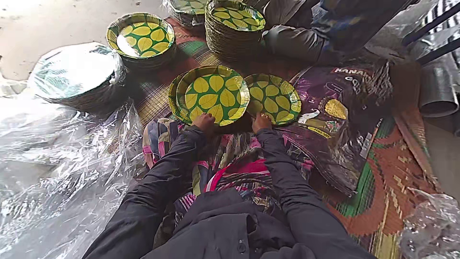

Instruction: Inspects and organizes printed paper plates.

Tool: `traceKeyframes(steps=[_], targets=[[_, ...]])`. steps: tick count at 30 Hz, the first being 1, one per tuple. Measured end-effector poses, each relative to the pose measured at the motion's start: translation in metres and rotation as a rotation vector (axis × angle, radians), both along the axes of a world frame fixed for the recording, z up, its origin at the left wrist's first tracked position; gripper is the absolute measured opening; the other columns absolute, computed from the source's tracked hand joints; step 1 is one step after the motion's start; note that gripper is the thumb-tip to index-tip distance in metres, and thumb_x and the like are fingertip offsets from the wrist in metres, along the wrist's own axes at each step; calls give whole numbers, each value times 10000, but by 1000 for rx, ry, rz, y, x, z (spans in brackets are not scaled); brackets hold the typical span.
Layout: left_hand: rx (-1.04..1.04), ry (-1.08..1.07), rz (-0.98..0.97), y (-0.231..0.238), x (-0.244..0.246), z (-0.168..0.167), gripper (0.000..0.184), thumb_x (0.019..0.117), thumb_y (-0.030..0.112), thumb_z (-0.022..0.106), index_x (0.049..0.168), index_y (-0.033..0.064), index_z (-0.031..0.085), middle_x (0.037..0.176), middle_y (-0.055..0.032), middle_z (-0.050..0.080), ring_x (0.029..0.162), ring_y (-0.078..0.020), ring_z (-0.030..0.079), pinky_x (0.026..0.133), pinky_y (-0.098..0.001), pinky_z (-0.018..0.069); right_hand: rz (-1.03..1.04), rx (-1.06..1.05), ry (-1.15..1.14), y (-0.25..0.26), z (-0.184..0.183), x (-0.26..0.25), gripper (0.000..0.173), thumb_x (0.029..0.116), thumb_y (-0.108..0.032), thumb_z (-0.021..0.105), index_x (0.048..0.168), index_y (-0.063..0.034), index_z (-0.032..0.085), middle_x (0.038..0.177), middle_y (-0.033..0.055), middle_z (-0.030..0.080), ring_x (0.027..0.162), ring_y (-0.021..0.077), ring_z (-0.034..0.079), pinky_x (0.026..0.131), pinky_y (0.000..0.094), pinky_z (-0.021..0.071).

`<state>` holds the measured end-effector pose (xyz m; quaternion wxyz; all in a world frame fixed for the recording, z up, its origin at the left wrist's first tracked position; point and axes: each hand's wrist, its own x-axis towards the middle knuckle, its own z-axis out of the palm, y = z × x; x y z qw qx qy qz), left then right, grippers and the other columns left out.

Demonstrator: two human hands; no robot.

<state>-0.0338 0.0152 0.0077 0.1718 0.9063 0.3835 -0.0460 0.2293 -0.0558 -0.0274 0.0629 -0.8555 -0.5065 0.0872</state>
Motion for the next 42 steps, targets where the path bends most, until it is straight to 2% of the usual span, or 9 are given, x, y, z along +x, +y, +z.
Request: traceKeyframes(steps=[6,15,19,23,25,28,31,33,42], targets=[[-38,54,140,-5,0,4,498,1010,412,639,1183,-53,685,1288,-273,645,1279,-452,587,982,-636,505,25,-178,-69,-8,7,0,329,995,23,527,1303,122,589,1351,341,585,1321,499,537,1049,624,467],[-117,-263,105,13,-13,-11,422,1038,311,636,1296,-23,640,1260,-273,658,1246,-450,607,1069,-612,463,-184,185,134,2,62,40,366,1107,-157,405,1329,40,620,1346,300,619,1312,455,564,1114,584,418],[215,-529,143,6,-11,-13,654,929,248,773,1472,-6,513,1445,-323,531,1373,-531,476,1105,-656,410,-213,656,-51,3,89,19,403,1116,-180,358,1361,36,595,1357,293,619,1292,447,583,1096,513,442],[745,-695,-20,-3,-7,-16,645,909,323,758,1467,73,552,1512,-246,529,1436,-476,450,1166,-667,304,320,757,-68,3,74,-30,311,994,47,469,1200,75,701,1217,305,694,1180,496,650,1024,578,504],[819,-671,-59,-11,-2,-14,572,954,287,719,1480,133,557,1535,-203,528,1457,-446,441,1170,-707,239,591,716,-44,6,44,-52,266,951,75,533,1116,39,739,1112,269,733,1087,481,689,983,590,530],[428,-372,17,-17,-4,-9,466,987,191,656,1422,34,599,1505,-250,541,1482,-463,401,1201,-733,151,735,528,17,5,20,-66,235,994,-93,628,1139,64,725,1079,276,740,1081,473,701,1112,609,432],[59,34,58,0,-3,-6,259,1045,116,545,1199,1,719,1310,-229,671,1312,-430,585,1063,-640,459,391,319,15,8,15,-48,519,997,-267,675,1376,77,585,1380,297,608,1333,466,551,1183,588,352],[24,-14,-13,6,-7,-12,248,1040,118,551,1170,25,740,1289,-208,688,1276,-427,610,1025,-638,491,147,86,9,4,7,-24,621,1005,-219,648,1512,67,431,1496,331,484,1414,499,441,1183,657,289],[-57,-362,-71,14,-15,-18,324,1073,229,559,1193,-22,726,1284,-247,677,1287,-424,599,1138,-569,420,83,-203,-103,-7,12,0,318,1003,60,503,1299,139,585,1363,348,570,1333,503,522,1062,600,466]])
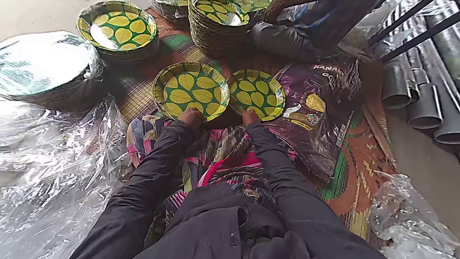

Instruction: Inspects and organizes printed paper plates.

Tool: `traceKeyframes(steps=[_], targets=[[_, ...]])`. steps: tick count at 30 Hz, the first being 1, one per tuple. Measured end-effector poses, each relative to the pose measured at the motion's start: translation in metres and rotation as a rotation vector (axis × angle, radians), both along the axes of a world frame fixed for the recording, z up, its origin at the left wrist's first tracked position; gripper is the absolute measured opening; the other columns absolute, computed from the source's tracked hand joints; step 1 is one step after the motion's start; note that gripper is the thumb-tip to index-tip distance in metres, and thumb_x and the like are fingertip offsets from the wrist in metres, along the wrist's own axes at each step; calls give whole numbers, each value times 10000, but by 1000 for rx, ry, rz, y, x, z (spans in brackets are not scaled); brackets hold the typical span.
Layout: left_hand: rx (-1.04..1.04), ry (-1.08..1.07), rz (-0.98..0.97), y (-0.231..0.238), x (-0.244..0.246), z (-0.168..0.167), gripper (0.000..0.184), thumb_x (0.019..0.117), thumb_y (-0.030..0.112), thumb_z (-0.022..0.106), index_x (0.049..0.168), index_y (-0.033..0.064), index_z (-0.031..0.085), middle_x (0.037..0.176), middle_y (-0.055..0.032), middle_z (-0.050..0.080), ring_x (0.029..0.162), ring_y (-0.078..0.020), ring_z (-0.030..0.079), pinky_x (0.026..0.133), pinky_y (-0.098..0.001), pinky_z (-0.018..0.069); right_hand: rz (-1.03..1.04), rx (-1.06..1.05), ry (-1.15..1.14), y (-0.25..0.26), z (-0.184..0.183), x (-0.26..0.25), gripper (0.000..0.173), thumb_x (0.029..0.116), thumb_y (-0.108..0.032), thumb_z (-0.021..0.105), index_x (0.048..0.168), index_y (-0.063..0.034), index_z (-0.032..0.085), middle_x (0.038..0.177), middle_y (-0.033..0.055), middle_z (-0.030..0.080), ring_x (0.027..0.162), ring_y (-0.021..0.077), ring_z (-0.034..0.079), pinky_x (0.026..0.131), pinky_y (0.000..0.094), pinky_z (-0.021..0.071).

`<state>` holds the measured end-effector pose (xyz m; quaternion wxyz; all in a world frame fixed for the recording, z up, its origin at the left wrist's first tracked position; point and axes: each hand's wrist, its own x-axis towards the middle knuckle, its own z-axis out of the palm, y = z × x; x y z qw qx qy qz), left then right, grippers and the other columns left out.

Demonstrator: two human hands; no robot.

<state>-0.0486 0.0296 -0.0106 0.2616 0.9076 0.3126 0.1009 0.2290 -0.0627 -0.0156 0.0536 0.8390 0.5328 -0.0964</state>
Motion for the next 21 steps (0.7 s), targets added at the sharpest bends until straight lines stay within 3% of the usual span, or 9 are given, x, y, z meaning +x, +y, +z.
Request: traceKeyframes(steps=[2,7,9,11,13,16,21], targets=[[-12,-18,33,-1,-2,0,313,1065,223,572,1208,-13,721,1280,-252,675,1270,-429,609,1110,-587,441,-17,3,94,4,6,12,365,966,62,574,1328,116,575,1389,353,547,1365,506,487,1109,610,427],[-40,31,44,-3,0,6,311,1066,206,565,1241,-9,707,1272,-252,681,1269,-432,612,1101,-604,441,5,34,276,1,22,50,233,969,-21,650,1184,59,689,1216,301,677,1209,470,618,1065,625,436],[-28,38,40,-4,1,7,307,1060,197,573,1243,-14,703,1265,-253,685,1276,-432,606,1114,-595,432,20,15,257,2,19,56,349,944,-53,703,1270,56,639,1254,314,647,1251,486,581,1085,634,417],[-14,32,32,-3,1,5,297,1048,187,592,1230,-16,710,1266,-256,684,1278,-437,605,1119,-594,431,70,-36,202,3,8,60,498,973,-163,708,1410,33,572,1415,343,545,1383,508,466,1160,643,343],[-11,25,29,-4,0,4,287,1037,178,606,1214,-19,718,1261,-258,684,1270,-436,609,1114,-595,434,54,-74,121,0,0,49,369,1013,-111,618,1346,46,626,1419,334,547,1377,498,482,1126,642,390],[-17,31,29,-4,0,5,286,1041,180,599,1211,-17,718,1258,-249,689,1269,-427,611,1115,-589,436,-33,-41,53,-4,4,28,309,981,53,549,1276,88,636,1360,333,581,1321,497,534,1049,637,462],[-17,14,7,-1,-1,0,292,1053,195,594,1207,-20,718,1230,-246,696,1234,-424,631,1095,-589,456,-58,-4,80,-2,17,37,315,892,35,687,1206,47,675,1317,326,608,1273,500,567,1006,663,475]])
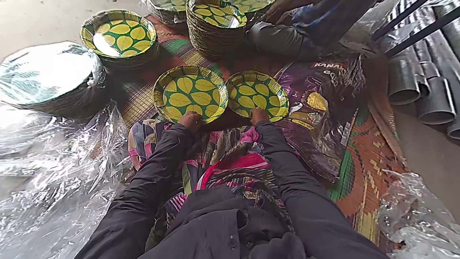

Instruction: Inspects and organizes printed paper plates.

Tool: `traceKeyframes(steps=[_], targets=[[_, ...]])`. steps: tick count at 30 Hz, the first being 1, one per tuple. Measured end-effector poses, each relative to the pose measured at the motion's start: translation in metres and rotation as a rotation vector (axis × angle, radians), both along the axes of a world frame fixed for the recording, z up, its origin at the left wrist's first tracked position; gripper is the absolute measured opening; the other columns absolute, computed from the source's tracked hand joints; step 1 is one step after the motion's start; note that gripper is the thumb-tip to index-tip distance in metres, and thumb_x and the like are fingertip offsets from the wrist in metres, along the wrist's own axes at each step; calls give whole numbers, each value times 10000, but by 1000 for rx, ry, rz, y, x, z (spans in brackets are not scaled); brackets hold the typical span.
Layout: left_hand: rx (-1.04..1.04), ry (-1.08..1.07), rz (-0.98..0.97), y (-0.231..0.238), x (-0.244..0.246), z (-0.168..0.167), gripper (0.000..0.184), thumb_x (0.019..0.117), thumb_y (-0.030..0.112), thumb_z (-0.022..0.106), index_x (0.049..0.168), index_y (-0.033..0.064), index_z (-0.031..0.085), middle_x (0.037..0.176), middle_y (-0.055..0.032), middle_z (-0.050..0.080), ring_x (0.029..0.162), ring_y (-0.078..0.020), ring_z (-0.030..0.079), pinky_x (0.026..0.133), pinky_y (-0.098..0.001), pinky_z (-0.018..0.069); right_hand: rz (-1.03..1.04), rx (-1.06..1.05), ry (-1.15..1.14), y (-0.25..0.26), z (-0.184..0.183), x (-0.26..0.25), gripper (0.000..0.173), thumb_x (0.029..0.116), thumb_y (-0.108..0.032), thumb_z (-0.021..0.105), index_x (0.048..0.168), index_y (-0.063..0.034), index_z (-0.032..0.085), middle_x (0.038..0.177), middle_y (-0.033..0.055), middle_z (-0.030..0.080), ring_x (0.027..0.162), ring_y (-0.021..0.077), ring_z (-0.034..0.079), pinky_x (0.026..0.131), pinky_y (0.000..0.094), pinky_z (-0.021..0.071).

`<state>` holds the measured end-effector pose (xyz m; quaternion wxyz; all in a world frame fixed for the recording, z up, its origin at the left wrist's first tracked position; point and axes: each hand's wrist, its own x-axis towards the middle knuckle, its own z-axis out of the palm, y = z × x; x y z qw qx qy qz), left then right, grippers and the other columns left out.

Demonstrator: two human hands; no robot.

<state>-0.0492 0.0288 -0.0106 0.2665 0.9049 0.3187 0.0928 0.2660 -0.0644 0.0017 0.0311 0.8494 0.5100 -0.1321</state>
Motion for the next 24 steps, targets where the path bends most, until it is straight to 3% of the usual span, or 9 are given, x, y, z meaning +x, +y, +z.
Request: traceKeyframes(steps=[4,7,9,13,14,16,18,21,24], targets=[[63,-114,107,-6,2,5,343,1010,125,651,1313,-34,656,1323,-279,648,1309,-462,571,1131,-587,421,-29,322,-56,-8,37,3,354,1033,-118,581,1325,82,595,1350,372,567,1273,548,551,1025,673,459],[239,-252,289,-4,3,3,704,921,171,762,1517,-30,447,1495,-346,475,1412,-540,428,1155,-644,364,15,726,-222,-7,49,-8,374,1089,-200,474,1291,81,616,1329,355,588,1232,532,588,1002,609,496],[518,-388,416,-4,4,-3,822,871,294,792,1532,-26,422,1547,-343,423,1453,-557,365,1169,-682,304,205,864,-248,-6,48,-25,301,1051,-57,482,1255,75,660,1275,334,644,1204,514,621,1001,583,512],[1040,-519,469,-8,10,-6,569,943,431,697,1406,124,574,1469,-258,547,1426,-502,424,1125,-749,233,675,875,-175,6,29,-59,303,952,108,517,1174,55,717,1143,293,712,1084,480,695,905,568,570],[1008,-485,436,-13,11,-7,512,949,381,697,1398,156,596,1478,-231,559,1439,-494,421,1114,-772,220,714,826,-134,8,23,-67,290,957,102,518,1158,58,723,1118,290,713,1058,476,701,885,571,576],[726,-332,324,-17,8,-12,382,951,172,691,1328,115,685,1464,-226,587,1455,-501,419,1144,-806,163,629,683,-92,11,10,-75,314,956,78,559,1231,35,705,1207,267,706,1170,446,674,1022,550,529],[312,-10,276,-11,6,-6,266,1002,123,614,1227,46,733,1426,-212,622,1458,-455,434,1207,-750,114,386,461,-8,12,3,-68,542,926,50,661,1453,33,536,1442,278,569,1388,443,512,1185,557,373],[77,246,231,-2,9,4,268,1009,91,578,1228,28,719,1401,-191,631,1360,-415,546,1106,-639,428,58,175,25,4,-16,-37,704,912,29,654,1554,47,366,1513,323,471,1443,487,417,1203,636,294],[47,276,242,-6,8,15,355,1021,303,637,1146,-15,732,1316,-246,648,1312,-433,572,1036,-630,484,-12,2,-1,-10,-23,-30,365,981,1,557,1332,94,594,1352,333,586,1299,488,556,1072,630,446]])
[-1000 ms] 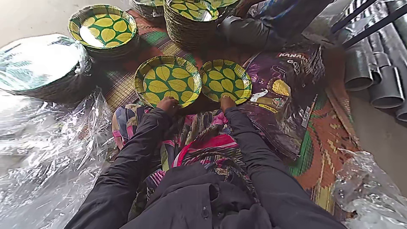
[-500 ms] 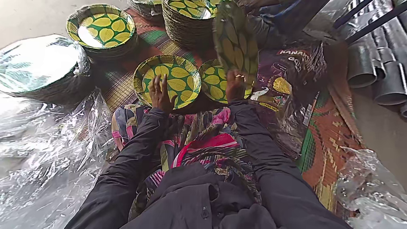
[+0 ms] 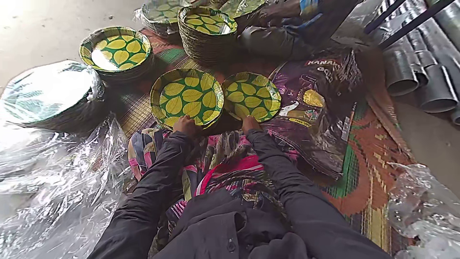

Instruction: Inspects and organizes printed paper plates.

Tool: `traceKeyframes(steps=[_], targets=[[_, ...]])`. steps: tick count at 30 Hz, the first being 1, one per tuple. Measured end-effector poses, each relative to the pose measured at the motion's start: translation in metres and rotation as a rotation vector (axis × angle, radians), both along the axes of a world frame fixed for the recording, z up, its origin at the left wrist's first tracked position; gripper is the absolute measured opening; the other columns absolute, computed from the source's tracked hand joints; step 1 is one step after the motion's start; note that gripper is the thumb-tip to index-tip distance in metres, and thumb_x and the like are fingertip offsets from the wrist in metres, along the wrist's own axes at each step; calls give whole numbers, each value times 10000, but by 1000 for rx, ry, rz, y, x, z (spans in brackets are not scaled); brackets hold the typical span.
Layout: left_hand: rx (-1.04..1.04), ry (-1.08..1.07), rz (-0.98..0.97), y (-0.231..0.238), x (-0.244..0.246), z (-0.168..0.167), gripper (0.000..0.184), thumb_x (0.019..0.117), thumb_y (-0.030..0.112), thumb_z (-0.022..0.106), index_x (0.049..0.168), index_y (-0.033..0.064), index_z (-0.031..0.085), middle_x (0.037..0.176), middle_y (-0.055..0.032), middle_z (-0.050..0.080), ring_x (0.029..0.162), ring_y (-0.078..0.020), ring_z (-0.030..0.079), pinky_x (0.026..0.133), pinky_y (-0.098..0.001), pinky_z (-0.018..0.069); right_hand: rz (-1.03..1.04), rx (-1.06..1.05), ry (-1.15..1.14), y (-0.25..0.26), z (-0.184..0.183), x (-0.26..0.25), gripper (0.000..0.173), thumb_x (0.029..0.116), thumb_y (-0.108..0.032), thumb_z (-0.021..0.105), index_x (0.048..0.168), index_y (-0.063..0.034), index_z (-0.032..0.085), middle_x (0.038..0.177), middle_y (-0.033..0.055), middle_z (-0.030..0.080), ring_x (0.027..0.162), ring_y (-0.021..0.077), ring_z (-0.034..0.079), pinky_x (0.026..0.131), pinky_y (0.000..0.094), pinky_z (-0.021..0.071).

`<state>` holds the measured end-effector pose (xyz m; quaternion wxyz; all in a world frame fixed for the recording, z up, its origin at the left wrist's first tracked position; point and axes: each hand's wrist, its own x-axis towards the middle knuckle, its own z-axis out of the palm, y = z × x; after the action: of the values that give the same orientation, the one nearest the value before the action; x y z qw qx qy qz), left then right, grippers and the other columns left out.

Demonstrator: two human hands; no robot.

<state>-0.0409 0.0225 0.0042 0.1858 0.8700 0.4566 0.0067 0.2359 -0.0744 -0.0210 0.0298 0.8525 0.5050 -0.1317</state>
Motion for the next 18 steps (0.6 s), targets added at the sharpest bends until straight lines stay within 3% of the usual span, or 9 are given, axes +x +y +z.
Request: traceKeyframes(steps=[2,3,8,11,14,18], targets=[[-26,17,22,-3,1,4,577,1050,500,544,1075,-48,724,1236,-281,667,1267,-449,596,1015,-637,486,31,14,-20,-1,4,0,293,986,32,536,1251,112,631,1318,332,602,1278,492,568,1027,616,487],[-50,22,35,-6,1,6,632,1070,526,481,1062,-61,714,1223,-293,664,1259,-457,598,1012,-642,481,44,16,-19,-1,4,1,300,995,33,524,1266,110,625,1332,330,598,1302,490,552,1038,607,481],[-105,-17,131,-2,0,10,600,1119,459,374,1134,-52,687,1274,-286,651,1261,-459,602,1014,-667,469,58,-2,86,12,18,26,316,964,17,597,1271,22,676,1332,322,611,1298,496,553,1063,639,449],[-106,-60,117,1,-2,7,577,1131,408,361,1119,-71,681,1215,-302,670,1219,-469,625,1002,-672,469,-4,31,182,10,33,42,241,979,-32,622,1195,26,713,1273,299,658,1259,468,591,1073,627,434],[-113,-85,98,2,-3,5,576,1136,401,342,1144,-68,676,1216,-300,672,1214,-467,628,1005,-676,463,-122,239,176,2,47,48,257,1002,-21,572,1222,47,685,1308,317,627,1294,471,563,1108,606,416],[-80,-185,88,-1,-3,7,500,1131,360,391,1233,-43,669,1252,-291,671,1236,-465,622,1044,-666,450,-263,718,57,6,84,39,301,1042,-30,460,1284,66,610,1383,326,556,1343,468,507,1153,526,392]])
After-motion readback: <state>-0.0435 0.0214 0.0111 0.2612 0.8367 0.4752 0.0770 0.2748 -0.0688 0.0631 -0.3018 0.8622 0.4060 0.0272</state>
